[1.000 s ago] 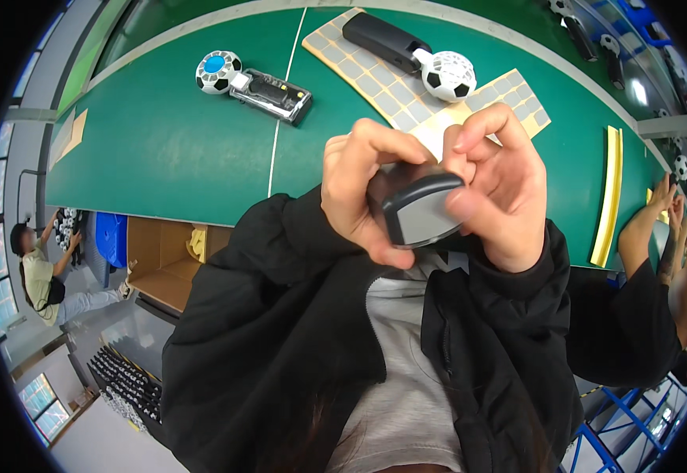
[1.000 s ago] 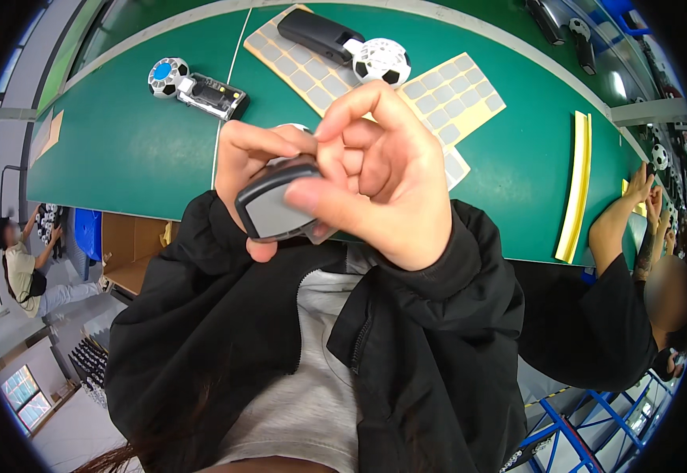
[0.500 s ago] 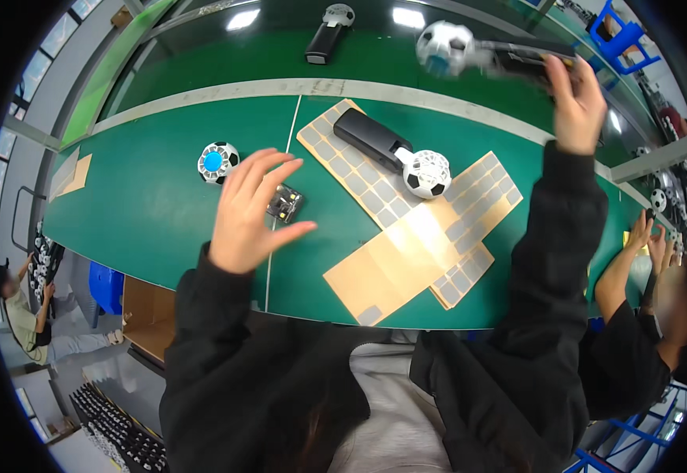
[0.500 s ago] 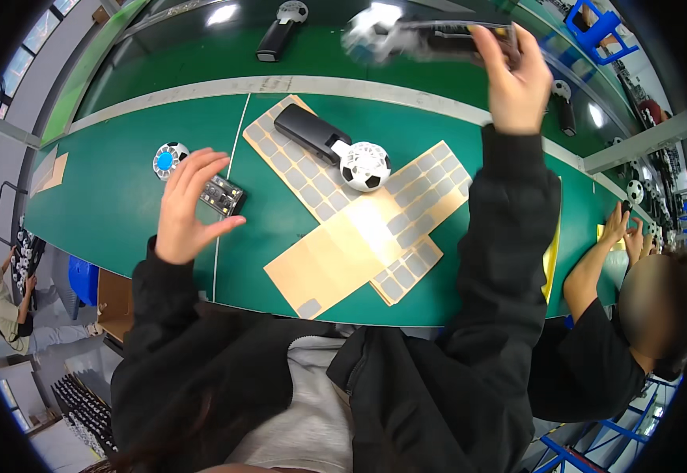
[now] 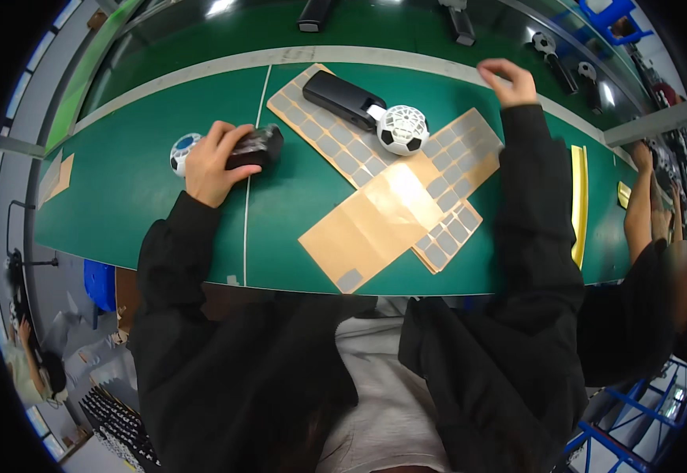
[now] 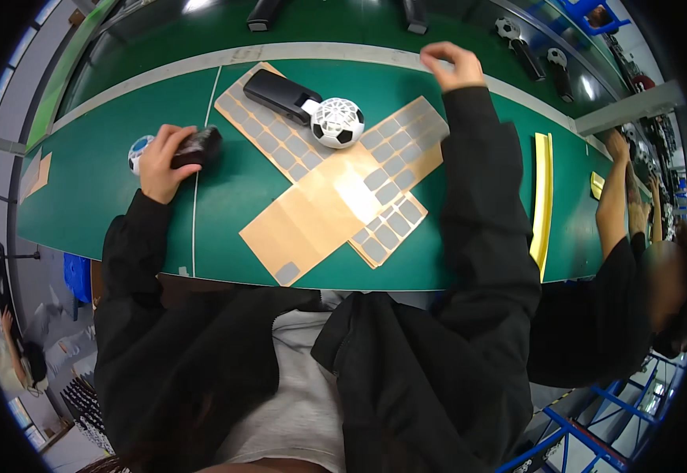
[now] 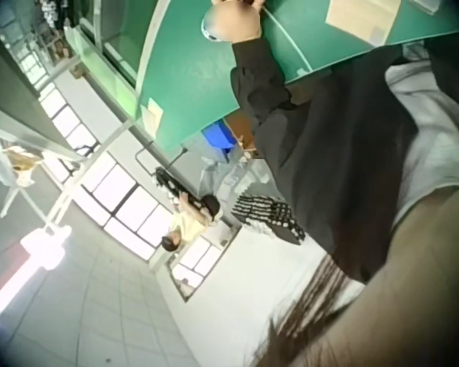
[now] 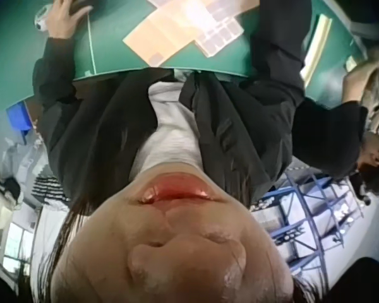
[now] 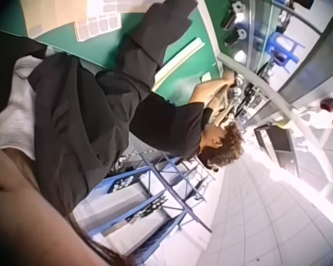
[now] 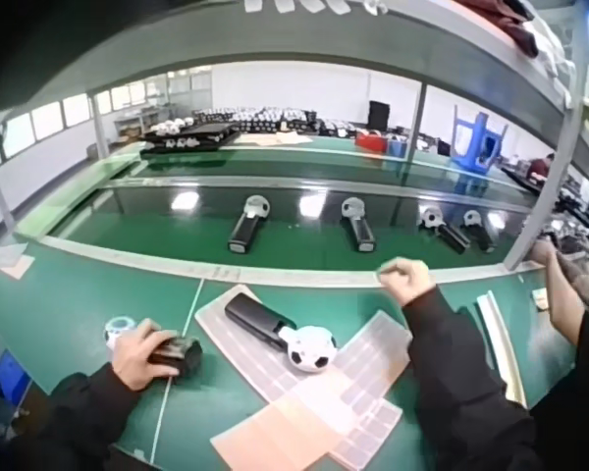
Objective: Peeling labels from a sheet and applying them to the base of handheld soccer ball toys.
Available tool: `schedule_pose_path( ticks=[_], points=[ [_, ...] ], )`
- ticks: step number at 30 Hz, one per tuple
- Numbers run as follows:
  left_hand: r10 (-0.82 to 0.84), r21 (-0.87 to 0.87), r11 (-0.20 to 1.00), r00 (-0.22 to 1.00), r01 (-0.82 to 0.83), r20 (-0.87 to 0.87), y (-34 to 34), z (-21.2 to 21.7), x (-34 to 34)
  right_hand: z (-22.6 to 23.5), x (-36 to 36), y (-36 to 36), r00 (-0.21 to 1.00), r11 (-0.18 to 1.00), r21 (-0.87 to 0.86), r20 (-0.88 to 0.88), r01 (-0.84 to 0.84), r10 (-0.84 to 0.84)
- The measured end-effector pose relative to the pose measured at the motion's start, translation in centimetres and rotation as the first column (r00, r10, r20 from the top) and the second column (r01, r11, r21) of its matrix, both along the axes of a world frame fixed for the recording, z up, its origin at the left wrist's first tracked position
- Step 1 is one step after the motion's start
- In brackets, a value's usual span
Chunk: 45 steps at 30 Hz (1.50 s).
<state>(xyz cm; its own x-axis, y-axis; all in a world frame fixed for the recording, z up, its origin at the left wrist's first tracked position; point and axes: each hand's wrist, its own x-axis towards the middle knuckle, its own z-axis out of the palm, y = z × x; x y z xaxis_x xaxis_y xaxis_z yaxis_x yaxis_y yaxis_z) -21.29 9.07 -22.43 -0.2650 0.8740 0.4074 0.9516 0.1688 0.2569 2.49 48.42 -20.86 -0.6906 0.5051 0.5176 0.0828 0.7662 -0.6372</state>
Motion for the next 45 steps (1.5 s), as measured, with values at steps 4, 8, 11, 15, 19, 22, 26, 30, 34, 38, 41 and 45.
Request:
schedule_pose_path(
  ticks=[4,8,11,15,19,22,26,30,34,38,41,45],
  points=[
    [-0.225,0.344,0.917,0.452,-0.201,0.863,0.4,1.3,3.6,-1.5,5.5,-7.9,0.955,0.97,-0.163,0.208,-0.178,0.21],
    [-0.296,0.325,0.943,-0.624,-0.071,0.723,4.5,3.2,8.7,-3.5,5.9,-11.0,0.956,0.988,0.142,0.293,-0.057,0.013],
    [-0.15,0.294,0.956,-0.832,0.017,0.534,6.3,0.9,11.1,-4.2,5.5,-10.1,0.968,0.992,0.107,0.247,-0.068,0.039],
    [-0.02,0.08,0.997,-0.902,0.016,0.431,8.3,-2.7,14.3,-8.4,5.7,-7.1,0.985,0.953,0.254,0.097,-0.166,0.146],
    [-0.038,0.218,0.974,-0.91,0.059,0.413,11.3,-8.5,16.2,-12.1,8.1,-4.1,0.98,0.97,0.209,0.177,-0.126,0.09],
    [-0.079,0.297,0.952,-0.881,0.071,0.466,14.4,-11.1,16.8,-11.6,8.8,-2.2,0.965,0.984,0.136,0.251,-0.113,0.076],
    [-0.083,0.243,0.968,-0.835,0.062,0.543,17.8,-11.7,16.6,-12.5,7.2,1.6,0.96,0.975,0.004,0.178,-0.221,0.217],
    [-0.073,0.219,0.974,-0.831,0.06,0.552,19.7,-11.3,16.5,-12.3,7.0,2.9,0.932,0.922,-0.241,0.128,-0.302,0.338],
    [-0.092,0.203,0.979,-0.832,0.025,0.547,20.8,-10.4,16.6,-11.5,7.1,3.7,0.911,0.762,-0.557,0.021,-0.331,0.412],
    [-0.138,0.233,0.972,-0.737,0.027,0.661,21.3,-10.9,17.2,-11.2,9.0,7.6,0.735,0.488,-0.622,-0.219,-0.612,0.642],
    [-0.176,0.269,0.963,-0.729,0.012,0.662,18.2,-7.7,17.0,-9.0,8.9,4.0,0.803,0.477,-0.681,-0.29,-0.556,0.521],
    [-0.353,0.422,0.904,-0.432,0.071,0.83,14.6,-0.3,18.4,-0.8,9.2,-2.9,0.859,0.522,-0.683,-0.388,-0.511,0.333]
  ],
)
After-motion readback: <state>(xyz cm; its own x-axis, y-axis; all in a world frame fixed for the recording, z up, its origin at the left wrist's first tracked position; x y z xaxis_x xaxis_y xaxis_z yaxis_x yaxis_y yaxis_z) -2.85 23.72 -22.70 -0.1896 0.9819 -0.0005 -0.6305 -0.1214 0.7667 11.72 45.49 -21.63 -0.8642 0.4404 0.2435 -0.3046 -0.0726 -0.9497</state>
